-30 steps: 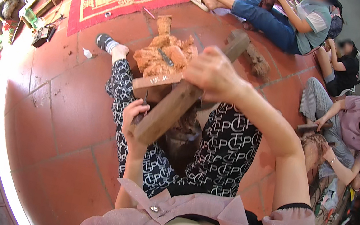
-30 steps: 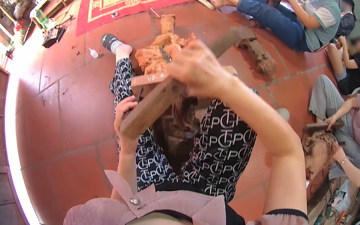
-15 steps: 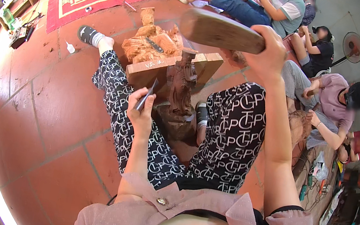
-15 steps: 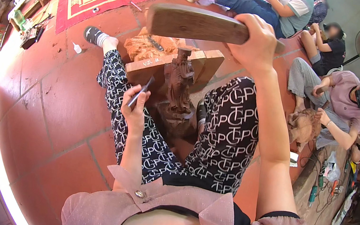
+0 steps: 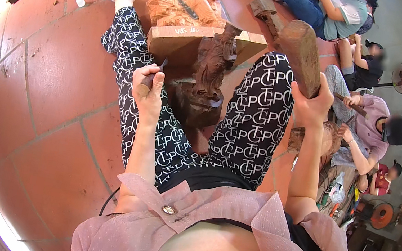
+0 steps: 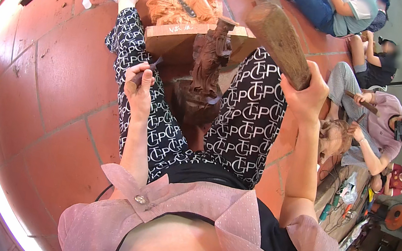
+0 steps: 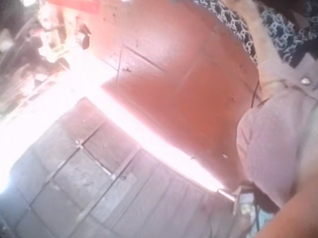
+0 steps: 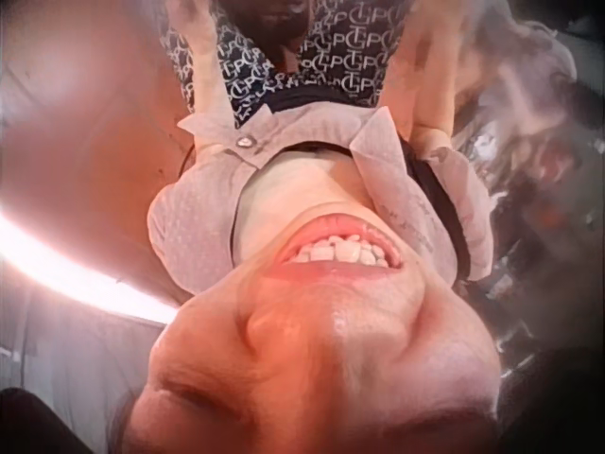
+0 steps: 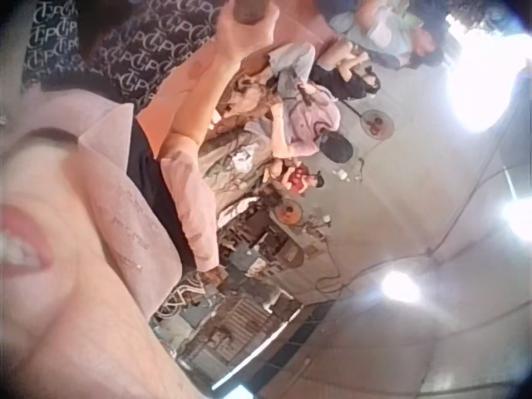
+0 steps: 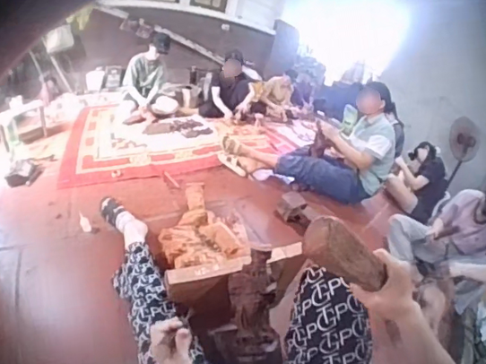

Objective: The person sits on the floor and carves a wooden block using a chisel and mallet. They repeatedly strike the chisel to shape the wood, occasionally adjusting the piece and removing shavings.

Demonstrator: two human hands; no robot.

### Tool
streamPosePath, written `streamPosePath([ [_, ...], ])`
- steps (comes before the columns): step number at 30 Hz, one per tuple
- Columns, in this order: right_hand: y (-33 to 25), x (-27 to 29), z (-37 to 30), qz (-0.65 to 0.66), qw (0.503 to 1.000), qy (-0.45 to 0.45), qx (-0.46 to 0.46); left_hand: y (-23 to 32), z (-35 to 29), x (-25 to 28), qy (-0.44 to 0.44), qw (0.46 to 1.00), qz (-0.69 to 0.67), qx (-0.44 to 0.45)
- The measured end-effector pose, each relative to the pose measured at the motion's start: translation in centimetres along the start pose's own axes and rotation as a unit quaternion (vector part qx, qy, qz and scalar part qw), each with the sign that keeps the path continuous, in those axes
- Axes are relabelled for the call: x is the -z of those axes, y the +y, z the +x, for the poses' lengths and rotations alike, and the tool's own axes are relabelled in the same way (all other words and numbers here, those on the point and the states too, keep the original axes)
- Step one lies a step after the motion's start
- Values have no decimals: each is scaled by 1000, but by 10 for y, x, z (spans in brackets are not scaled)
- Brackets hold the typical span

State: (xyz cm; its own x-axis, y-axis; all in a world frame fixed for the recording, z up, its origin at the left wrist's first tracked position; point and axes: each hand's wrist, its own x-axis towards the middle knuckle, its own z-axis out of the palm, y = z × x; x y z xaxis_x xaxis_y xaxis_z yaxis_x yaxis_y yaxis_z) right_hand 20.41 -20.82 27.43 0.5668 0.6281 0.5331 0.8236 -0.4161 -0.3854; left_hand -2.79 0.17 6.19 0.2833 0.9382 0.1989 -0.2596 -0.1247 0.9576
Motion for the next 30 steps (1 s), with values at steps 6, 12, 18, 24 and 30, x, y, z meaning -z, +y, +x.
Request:
streamPosePath([
  [6,12,-37,-22,175,975,-65,-118,36,-8,-20,-94,991,56,-79],
  [12,18,-57,-32,155,973,-111,-131,61,-37,-41,-180,970,122,-106],
  [18,20,-53,-40,158,972,-122,-127,57,-37,-55,-174,971,111,-117],
  [24,22,-56,-48,195,961,-117,-159,60,-23,-70,-181,963,139,-144],
  [30,24,-56,-48,166,973,-110,-121,45,-18,-84,-191,951,132,-203],
])
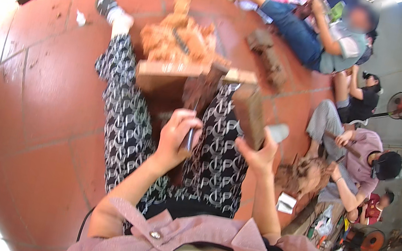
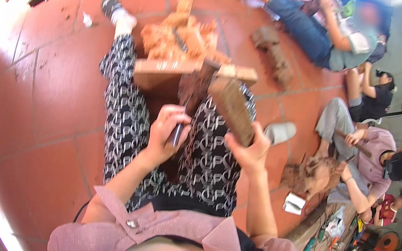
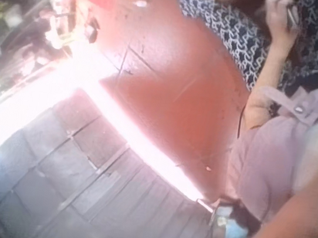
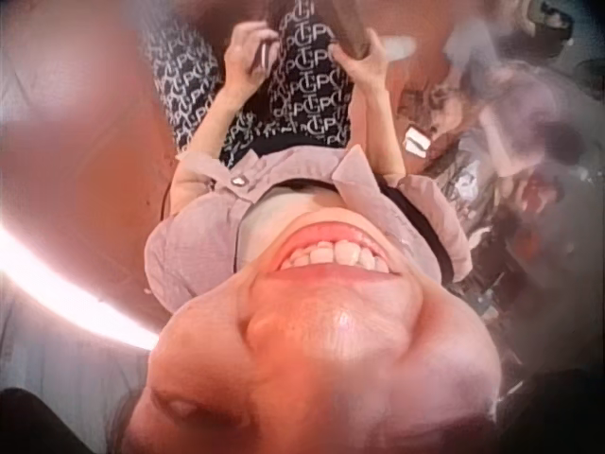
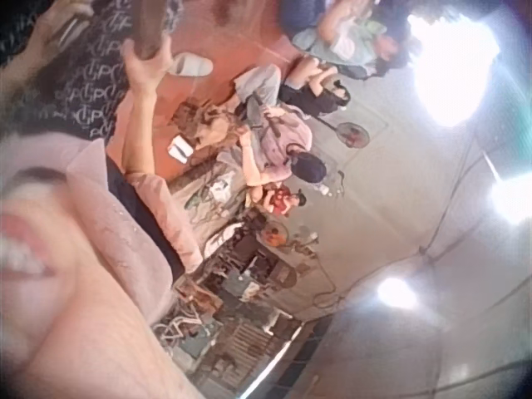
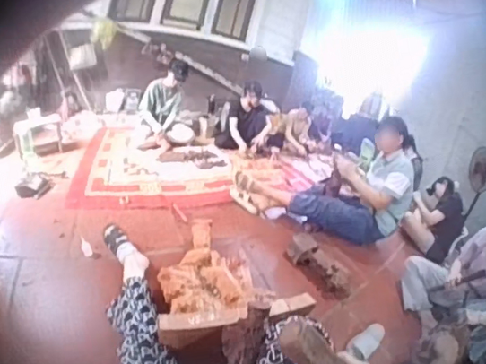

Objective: The person sits on the floor and carves a wooden block using a chisel and mallet. They repeatedly strike the chisel to shape the wood, occasionally adjusting the piece and removing shavings.

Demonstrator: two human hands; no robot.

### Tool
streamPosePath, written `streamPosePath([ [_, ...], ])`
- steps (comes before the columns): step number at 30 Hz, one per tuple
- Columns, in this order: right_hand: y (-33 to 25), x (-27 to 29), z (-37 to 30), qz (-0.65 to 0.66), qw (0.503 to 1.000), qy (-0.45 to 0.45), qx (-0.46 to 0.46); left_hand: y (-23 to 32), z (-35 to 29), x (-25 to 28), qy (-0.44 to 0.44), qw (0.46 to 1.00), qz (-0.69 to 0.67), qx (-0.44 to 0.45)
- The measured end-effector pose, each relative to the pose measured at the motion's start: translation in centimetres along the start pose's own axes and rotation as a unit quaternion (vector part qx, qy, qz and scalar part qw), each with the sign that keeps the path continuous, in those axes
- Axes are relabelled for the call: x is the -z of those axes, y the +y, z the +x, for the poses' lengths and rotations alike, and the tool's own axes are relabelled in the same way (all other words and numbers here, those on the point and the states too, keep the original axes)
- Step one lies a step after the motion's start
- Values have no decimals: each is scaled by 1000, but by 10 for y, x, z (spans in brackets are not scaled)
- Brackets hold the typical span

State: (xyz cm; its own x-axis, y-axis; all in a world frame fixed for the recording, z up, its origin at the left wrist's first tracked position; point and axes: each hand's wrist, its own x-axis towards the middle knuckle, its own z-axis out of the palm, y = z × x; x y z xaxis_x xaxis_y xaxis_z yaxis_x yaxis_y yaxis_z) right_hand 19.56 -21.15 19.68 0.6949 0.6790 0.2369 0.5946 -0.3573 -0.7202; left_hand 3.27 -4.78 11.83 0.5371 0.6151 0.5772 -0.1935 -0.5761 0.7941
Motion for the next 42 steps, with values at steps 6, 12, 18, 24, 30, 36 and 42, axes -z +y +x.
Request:
streamPosePath([
  [6,-13,2,5,-5,1000,-7,-14,-1,7,4,59,996,-38,64],
  [12,-12,-2,0,-11,1000,14,-5,-8,15,17,91,993,-14,75],
  [18,-12,-6,-2,5,999,32,-9,-1,4,-1,54,997,13,53],
  [24,-12,-3,-2,13,999,34,-14,3,0,3,74,997,-13,28],
  [30,-9,2,-9,21,999,-22,-44,11,-14,3,74,996,-14,49],
  [36,-26,38,7,-89,994,-59,25,1,-35,1,58,997,-29,32],
  [42,-89,85,71,-259,901,-75,340,0,-24,-9,85,996,-17,35],
])
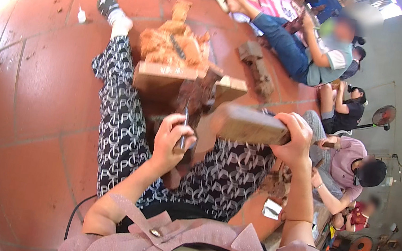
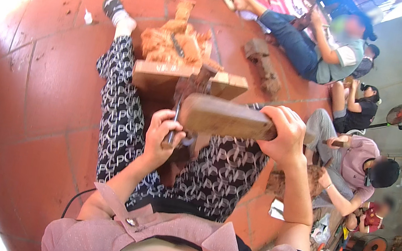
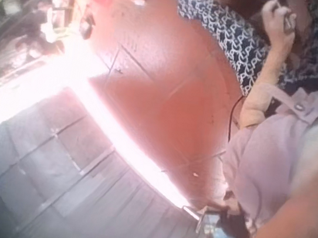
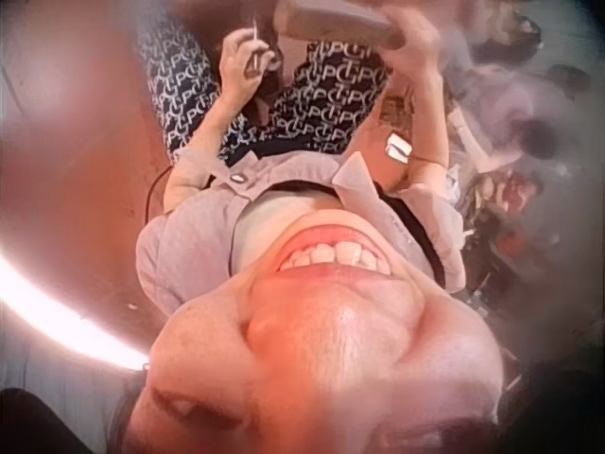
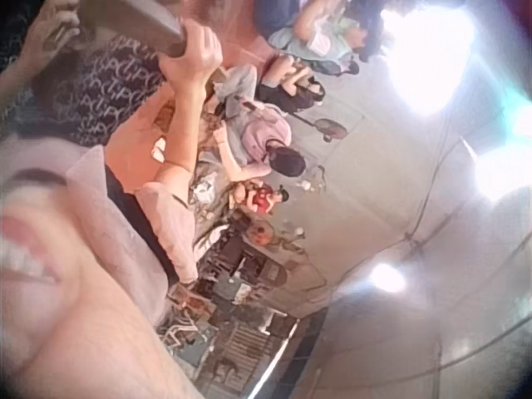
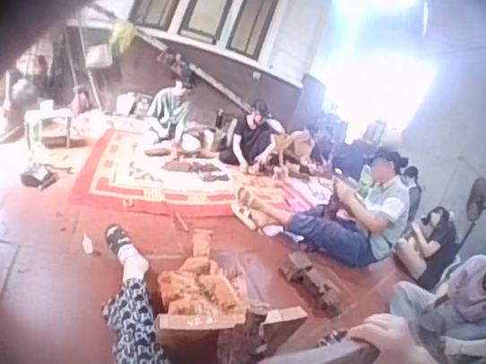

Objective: The person sits on the floor and carves a wooden block using a chisel and mallet. They repeatedly strike the chisel to shape the wood, occasionally adjusting the piece and removing shavings.

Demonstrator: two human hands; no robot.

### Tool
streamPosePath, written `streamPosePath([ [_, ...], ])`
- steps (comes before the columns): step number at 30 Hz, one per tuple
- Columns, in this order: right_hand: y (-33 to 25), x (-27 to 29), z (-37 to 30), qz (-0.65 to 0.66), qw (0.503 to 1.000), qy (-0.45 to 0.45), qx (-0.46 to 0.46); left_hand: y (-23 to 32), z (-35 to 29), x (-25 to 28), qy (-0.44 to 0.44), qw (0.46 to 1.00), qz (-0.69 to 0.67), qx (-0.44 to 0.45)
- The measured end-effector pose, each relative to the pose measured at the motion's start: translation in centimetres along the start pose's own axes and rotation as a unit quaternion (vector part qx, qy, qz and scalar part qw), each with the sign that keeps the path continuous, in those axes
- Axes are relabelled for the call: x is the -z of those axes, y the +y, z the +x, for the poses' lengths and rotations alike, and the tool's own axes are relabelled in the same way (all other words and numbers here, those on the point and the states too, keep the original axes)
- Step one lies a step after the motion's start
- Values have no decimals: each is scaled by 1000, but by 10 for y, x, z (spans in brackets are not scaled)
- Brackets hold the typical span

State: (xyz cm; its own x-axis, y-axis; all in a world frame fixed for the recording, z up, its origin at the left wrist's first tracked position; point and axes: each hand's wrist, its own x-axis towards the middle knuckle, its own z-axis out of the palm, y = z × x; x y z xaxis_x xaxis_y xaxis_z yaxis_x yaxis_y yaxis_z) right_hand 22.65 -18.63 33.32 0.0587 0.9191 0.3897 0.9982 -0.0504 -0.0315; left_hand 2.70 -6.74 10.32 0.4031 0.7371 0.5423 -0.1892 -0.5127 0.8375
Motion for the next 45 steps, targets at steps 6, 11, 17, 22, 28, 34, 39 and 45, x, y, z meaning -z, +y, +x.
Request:
streamPosePath([
  [6,13,6,55,-59,978,-20,200,2,-1,-8,-40,998,-36,44],
  [11,48,-49,58,-18,974,-69,216,10,9,-4,-63,998,27,-10],
  [17,58,-60,51,35,976,-85,200,22,10,0,-69,995,-56,55],
  [22,49,-65,55,71,967,-86,230,2,12,-1,-15,997,-37,68],
  [28,27,-55,34,68,952,-155,256,15,3,-1,-73,997,17,-10],
  [34,17,-65,30,70,931,-213,288,10,-1,-6,-57,998,1,-8],
  [39,22,-66,31,82,939,-187,276,9,1,-6,-42,998,35,-22],
  [45,20,-65,32,83,939,-187,275,7,0,-6,-42,997,52,-30],
])
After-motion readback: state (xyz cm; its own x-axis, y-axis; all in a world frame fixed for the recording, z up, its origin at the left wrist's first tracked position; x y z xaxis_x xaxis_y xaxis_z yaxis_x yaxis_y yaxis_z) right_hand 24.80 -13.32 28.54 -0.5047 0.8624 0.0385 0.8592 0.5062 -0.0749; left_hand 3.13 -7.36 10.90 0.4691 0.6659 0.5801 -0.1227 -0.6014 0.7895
